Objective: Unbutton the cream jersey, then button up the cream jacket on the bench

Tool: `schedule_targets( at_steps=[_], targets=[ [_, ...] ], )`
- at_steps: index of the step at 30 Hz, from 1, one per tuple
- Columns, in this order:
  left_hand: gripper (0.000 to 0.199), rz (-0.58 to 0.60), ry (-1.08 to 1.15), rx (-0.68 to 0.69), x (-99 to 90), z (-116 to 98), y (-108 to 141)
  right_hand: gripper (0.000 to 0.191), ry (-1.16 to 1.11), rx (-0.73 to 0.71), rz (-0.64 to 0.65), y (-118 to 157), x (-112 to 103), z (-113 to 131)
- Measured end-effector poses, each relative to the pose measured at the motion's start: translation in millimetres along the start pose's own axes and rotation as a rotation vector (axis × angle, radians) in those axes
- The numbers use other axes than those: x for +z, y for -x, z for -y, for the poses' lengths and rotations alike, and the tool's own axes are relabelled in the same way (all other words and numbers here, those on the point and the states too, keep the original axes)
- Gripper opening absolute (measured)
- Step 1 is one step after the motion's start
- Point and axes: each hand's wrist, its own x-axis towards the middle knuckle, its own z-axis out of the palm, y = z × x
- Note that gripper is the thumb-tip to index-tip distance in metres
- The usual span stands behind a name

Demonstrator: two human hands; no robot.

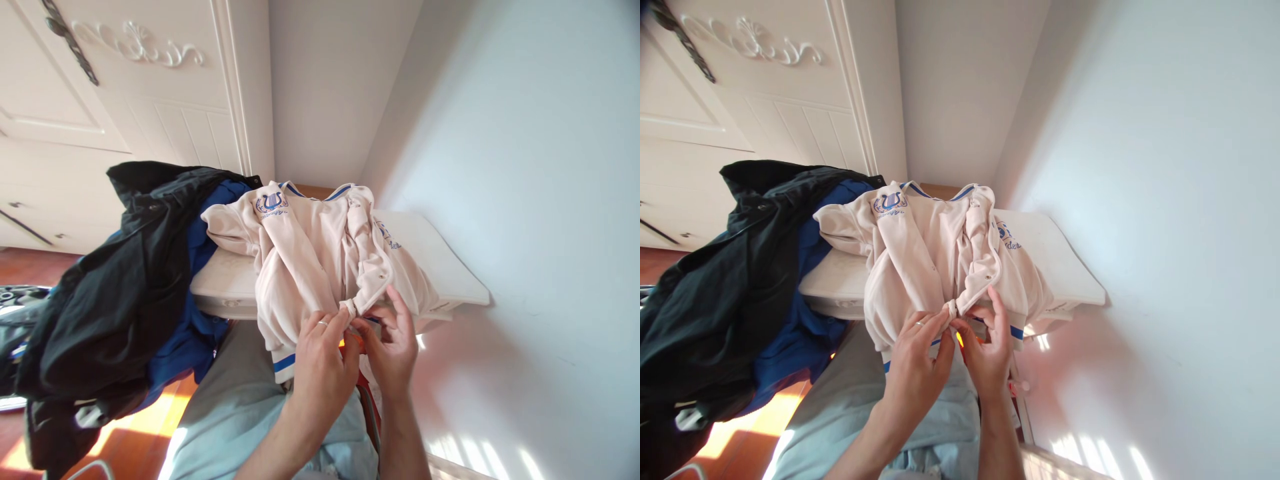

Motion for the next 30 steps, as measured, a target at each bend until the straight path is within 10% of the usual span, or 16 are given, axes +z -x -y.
schedule_targets(
  at_steps=[19,30],
  targets=[
    [0.017,-0.072,0.115,-0.022,7.1,10.9,1.7,0.080,-0.112,-0.030,0.107,0.1,-4.7,-11.1],
    [0.016,-0.156,0.121,0.014,6.8,6.9,1.9,0.068,-0.030,-0.022,-0.086,15.0,10.6,8.0]
  ],
)
